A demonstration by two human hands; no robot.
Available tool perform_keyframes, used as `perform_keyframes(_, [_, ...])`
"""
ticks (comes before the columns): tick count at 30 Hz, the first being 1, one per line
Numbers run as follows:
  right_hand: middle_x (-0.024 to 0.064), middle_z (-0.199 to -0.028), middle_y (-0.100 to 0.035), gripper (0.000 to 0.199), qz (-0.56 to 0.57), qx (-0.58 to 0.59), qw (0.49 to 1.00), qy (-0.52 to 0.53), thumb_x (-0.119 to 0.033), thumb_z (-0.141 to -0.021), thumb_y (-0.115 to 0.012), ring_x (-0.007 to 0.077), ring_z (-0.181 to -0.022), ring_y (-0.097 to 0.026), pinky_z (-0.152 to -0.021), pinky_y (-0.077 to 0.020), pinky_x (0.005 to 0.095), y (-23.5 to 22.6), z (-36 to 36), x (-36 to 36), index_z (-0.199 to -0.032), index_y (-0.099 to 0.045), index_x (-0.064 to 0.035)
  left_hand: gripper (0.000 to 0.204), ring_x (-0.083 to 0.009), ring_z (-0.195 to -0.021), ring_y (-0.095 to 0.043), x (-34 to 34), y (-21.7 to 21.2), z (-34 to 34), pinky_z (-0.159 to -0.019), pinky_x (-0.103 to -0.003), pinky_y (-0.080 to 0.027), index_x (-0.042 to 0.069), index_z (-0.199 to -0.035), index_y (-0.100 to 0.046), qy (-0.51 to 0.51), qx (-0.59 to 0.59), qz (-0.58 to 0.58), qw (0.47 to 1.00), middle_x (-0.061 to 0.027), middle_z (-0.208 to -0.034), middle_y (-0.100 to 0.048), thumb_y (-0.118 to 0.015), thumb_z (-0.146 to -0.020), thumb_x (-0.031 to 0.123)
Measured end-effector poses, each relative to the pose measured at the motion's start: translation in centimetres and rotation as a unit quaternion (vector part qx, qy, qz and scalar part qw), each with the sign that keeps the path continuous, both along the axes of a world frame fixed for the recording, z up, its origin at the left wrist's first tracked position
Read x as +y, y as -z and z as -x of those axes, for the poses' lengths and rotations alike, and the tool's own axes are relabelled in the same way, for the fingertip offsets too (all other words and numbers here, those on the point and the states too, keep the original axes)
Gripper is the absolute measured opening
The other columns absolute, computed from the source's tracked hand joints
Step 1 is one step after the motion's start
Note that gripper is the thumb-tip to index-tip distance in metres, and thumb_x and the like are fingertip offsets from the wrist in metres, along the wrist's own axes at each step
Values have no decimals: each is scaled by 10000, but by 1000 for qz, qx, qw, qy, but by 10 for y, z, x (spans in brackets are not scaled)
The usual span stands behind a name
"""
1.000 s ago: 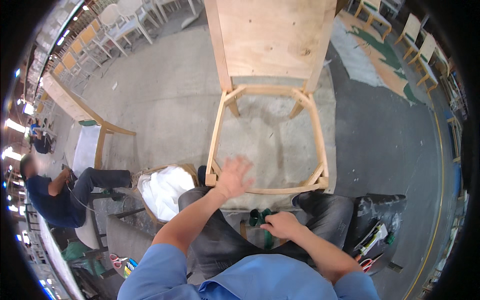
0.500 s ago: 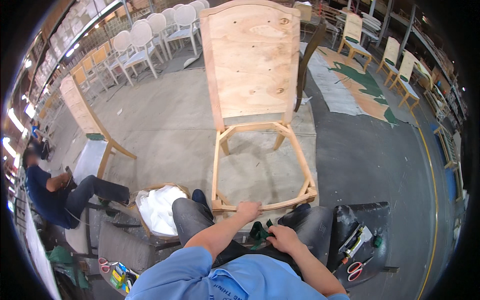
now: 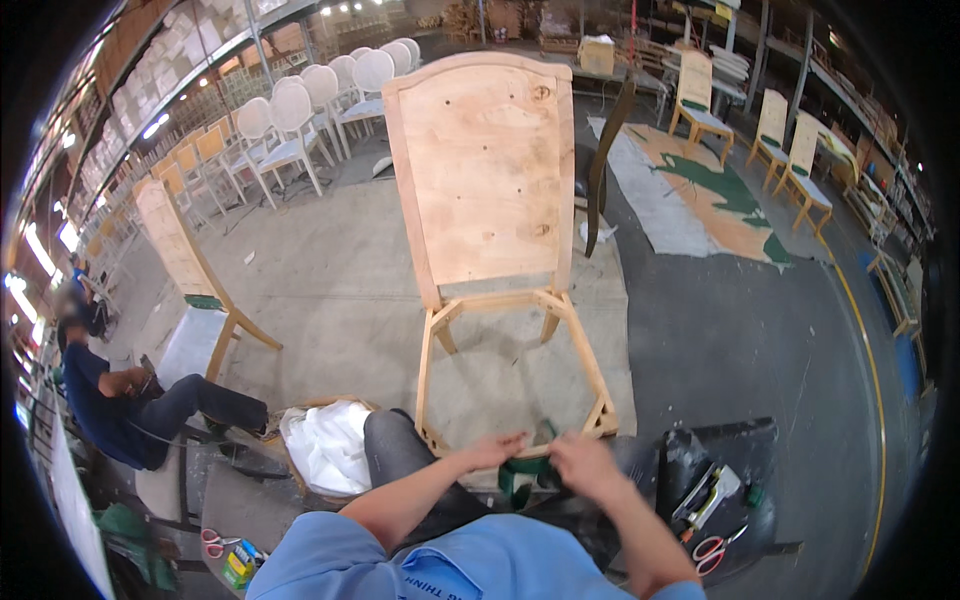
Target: The person staples a light-colored fabric to the underside of a wooden chair seat using a pneumatic staple gun, then flips the chair upright and staples green webbing straps across the seat frame.
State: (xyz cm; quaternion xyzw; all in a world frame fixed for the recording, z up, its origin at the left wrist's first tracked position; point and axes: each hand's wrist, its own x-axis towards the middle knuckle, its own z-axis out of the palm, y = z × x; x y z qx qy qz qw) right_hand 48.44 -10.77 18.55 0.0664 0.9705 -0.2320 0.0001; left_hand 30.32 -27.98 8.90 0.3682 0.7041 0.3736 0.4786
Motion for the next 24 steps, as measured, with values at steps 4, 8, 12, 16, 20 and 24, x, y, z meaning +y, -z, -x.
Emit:
perform_keyframes(4, [122,-871,-599,135,-2,272,962,19,-39,-831,-680,353,-799,-647,-677,-519,448,-91,46,11,-956,-675,-91,700,-268,-1392,-477,-38,-26,44,-1158,-378,-368,119,-1602,-354,-93,-110,-60,988,-126,-1482,-564,-630,-1028,410])
perform_keyframes(8, [113,-850,-598,146,-53,354,929,92,-34,-820,-718,339,-740,-646,-641,-513,437,-149,47,34,-942,-680,-103,875,-293,-1478,-368,-21,-63,18,-1205,-429,-314,110,-1641,-230,-21,-207,-86,974,-152,-1572,-454,-729,-968,362])
perform_keyframes(12, [107,-828,-603,137,-33,414,903,110,-6,-825,-708,317,-691,-650,-607,-511,398,-174,66,33,-938,-678,-79,980,-300,-1525,-323,-15,-52,-35,-1243,-424,-270,103,-1640,-230,-5,-52,-41,998,-209,-1650,-307,-803,-893,376])
perform_keyframes(16, [112,-827,-610,152,-1,455,885,96,30,-823,-702,288,-687,-662,-610,-517,370,-194,88,27,-949,-680,-53,804,-249,-1426,-447,4,-37,-54,-1173,-386,-366,86,-1590,-350,-6,-132,-141,981,-175,-1551,-463,-764,-929,281])
perform_keyframes(20, [112,-828,-630,168,29,483,868,115,50,-814,-710,254,-686,-670,-625,-526,342,-204,89,43,-957,-685,-36,593,-180,-1225,-566,19,-39,-61,-1060,-333,-443,41,-1480,-507,15,-225,-142,964,-113,-1362,-624,-726,-953,201])
perform_keyframes(24, [94,-861,-657,197,81,504,846,155,86,-827,-695,179,-747,-666,-683,-523,278,-211,82,58,-987,-699,-28,486,-167,-1092,-605,7,-28,-58,-986,-322,-474,19,-1392,-599,46,-230,-68,970,-93,-1234,-682,-723,-953,185])
